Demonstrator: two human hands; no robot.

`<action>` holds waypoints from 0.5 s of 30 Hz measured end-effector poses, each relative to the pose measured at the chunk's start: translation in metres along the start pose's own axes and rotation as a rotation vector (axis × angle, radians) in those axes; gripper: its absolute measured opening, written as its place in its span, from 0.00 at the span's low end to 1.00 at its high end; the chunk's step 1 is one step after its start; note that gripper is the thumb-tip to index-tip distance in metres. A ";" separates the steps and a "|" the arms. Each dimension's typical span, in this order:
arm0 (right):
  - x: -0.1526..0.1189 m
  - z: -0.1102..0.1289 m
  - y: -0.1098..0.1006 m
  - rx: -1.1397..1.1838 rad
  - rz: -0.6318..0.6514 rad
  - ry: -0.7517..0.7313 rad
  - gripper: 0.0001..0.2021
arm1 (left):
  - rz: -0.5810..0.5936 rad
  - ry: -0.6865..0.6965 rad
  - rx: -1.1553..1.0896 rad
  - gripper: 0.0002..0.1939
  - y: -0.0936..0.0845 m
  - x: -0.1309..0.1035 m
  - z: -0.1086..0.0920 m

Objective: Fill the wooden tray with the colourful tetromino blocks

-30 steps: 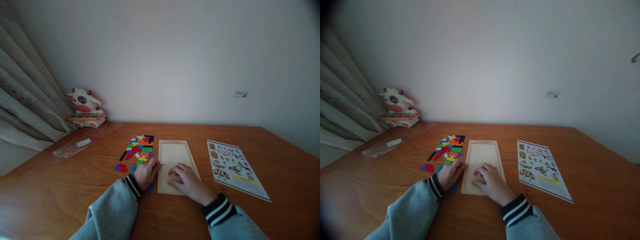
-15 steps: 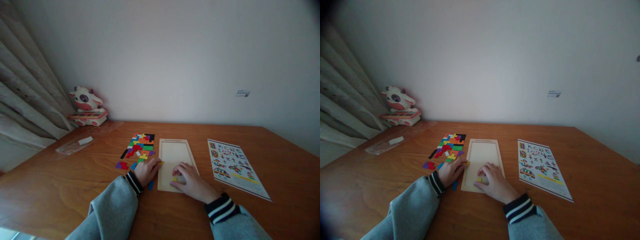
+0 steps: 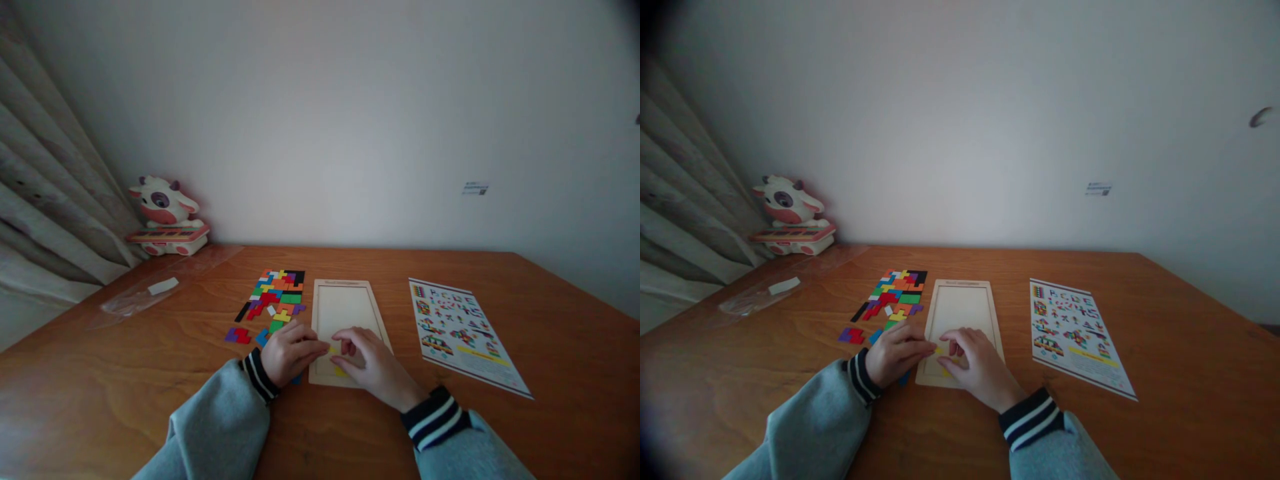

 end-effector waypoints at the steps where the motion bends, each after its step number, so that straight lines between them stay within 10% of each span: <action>1: 0.000 0.004 0.000 0.005 -0.001 -0.018 0.11 | -0.005 0.009 -0.003 0.08 -0.001 0.000 -0.002; 15: 0.000 0.013 -0.013 0.172 -0.093 -0.015 0.05 | 0.093 -0.063 0.014 0.11 0.010 0.001 -0.002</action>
Point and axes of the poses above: each hand's wrist, its own x-axis towards the middle knuckle, its own y-axis out of the palm, z = x × y, the point moved 9 cm from there along x, towards the middle knuckle, and after that the axes turned 6 degrees about x, right-handed, at the moved point
